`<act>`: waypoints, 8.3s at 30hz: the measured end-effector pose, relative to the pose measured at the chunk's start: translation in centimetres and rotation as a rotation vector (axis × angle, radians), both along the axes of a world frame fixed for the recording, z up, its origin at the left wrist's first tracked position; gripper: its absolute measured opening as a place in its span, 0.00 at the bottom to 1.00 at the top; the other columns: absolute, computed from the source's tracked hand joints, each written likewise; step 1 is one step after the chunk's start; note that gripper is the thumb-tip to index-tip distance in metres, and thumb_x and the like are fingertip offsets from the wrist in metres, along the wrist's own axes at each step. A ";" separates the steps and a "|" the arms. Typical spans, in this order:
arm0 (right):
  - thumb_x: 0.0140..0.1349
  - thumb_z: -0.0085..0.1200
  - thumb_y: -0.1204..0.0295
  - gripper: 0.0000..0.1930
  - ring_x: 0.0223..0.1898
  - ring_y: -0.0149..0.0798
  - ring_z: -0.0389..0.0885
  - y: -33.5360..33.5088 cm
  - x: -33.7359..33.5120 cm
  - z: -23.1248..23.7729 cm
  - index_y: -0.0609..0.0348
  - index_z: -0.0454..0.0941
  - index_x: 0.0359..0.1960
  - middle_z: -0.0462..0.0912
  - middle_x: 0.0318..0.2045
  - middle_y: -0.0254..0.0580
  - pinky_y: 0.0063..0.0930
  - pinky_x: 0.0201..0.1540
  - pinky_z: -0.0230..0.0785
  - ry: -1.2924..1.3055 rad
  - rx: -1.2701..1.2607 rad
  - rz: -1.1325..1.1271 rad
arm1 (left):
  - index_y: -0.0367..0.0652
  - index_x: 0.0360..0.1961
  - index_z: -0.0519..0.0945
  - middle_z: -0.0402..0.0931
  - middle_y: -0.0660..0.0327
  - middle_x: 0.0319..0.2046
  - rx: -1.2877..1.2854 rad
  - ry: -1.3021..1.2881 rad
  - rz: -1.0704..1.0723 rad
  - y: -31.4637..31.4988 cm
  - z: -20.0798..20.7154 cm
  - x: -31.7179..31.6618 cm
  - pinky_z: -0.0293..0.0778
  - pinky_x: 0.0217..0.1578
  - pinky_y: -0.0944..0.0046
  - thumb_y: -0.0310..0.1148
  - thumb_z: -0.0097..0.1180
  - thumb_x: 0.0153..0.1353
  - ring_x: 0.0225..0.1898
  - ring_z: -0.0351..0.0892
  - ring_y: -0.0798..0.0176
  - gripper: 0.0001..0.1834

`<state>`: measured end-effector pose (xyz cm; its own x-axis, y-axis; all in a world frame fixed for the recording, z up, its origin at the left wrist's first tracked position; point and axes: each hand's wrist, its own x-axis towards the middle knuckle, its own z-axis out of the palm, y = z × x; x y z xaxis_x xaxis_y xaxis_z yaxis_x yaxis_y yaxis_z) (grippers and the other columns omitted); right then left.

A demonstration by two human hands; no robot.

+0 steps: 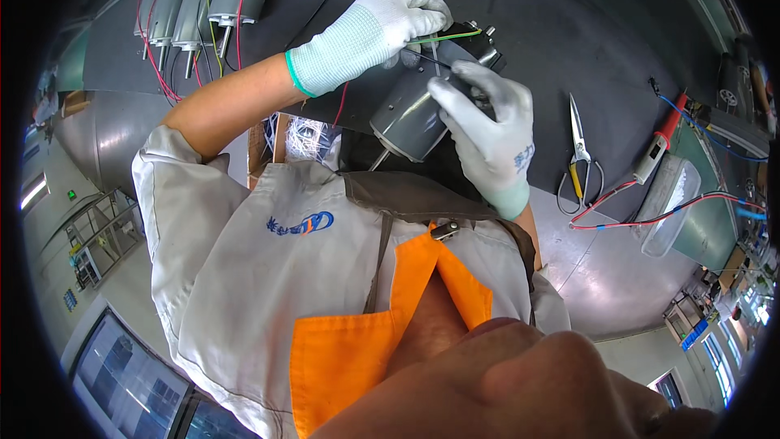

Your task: The person assembles cylindrical electric motors by inserting wires into the motor housing and securing them with pliers. They then use a red testing tool to check the connections on each motor before placing it on the table and picking up the next one.

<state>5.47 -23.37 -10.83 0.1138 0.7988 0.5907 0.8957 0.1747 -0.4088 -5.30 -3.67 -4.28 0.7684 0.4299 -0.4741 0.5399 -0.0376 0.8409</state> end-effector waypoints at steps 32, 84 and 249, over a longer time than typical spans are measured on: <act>0.63 0.56 0.80 0.32 0.25 0.22 0.79 4.0 1.9 6.1 0.70 0.65 0.72 0.86 0.29 0.41 0.15 0.25 0.70 1.409 -0.162 -0.064 | 0.45 0.76 0.63 0.87 0.56 0.37 0.906 -0.354 -0.076 -3.5 -2.8 -0.5 0.82 0.41 0.62 0.20 0.60 0.64 0.36 0.88 0.57 0.39; 0.66 0.56 0.81 0.30 0.27 0.24 0.80 2.4 3.2 5.2 0.71 0.66 0.71 0.87 0.32 0.44 0.17 0.27 0.71 1.482 -0.029 0.024 | 0.41 0.55 0.82 0.86 0.51 0.44 0.897 -0.475 -0.079 -5.2 -2.7 0.9 0.82 0.45 0.56 0.26 0.55 0.68 0.45 0.86 0.48 0.15; 0.74 0.55 0.61 0.20 0.31 0.30 0.85 3.9 10.1 1.1 0.68 0.79 0.54 0.85 0.34 0.40 0.27 0.38 0.82 1.343 -0.272 -0.194 | 0.41 0.64 0.73 0.72 0.41 0.62 0.899 -0.557 0.243 -1.9 -6.8 8.2 0.77 0.54 0.51 0.45 0.63 0.64 0.55 0.78 0.38 0.31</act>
<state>15.55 -19.45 -9.71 0.5874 0.7760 -0.2298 -0.2077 -0.1299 -0.9695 2.89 -5.55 -11.07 0.6259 0.6153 0.4793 0.1671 -0.7060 0.6882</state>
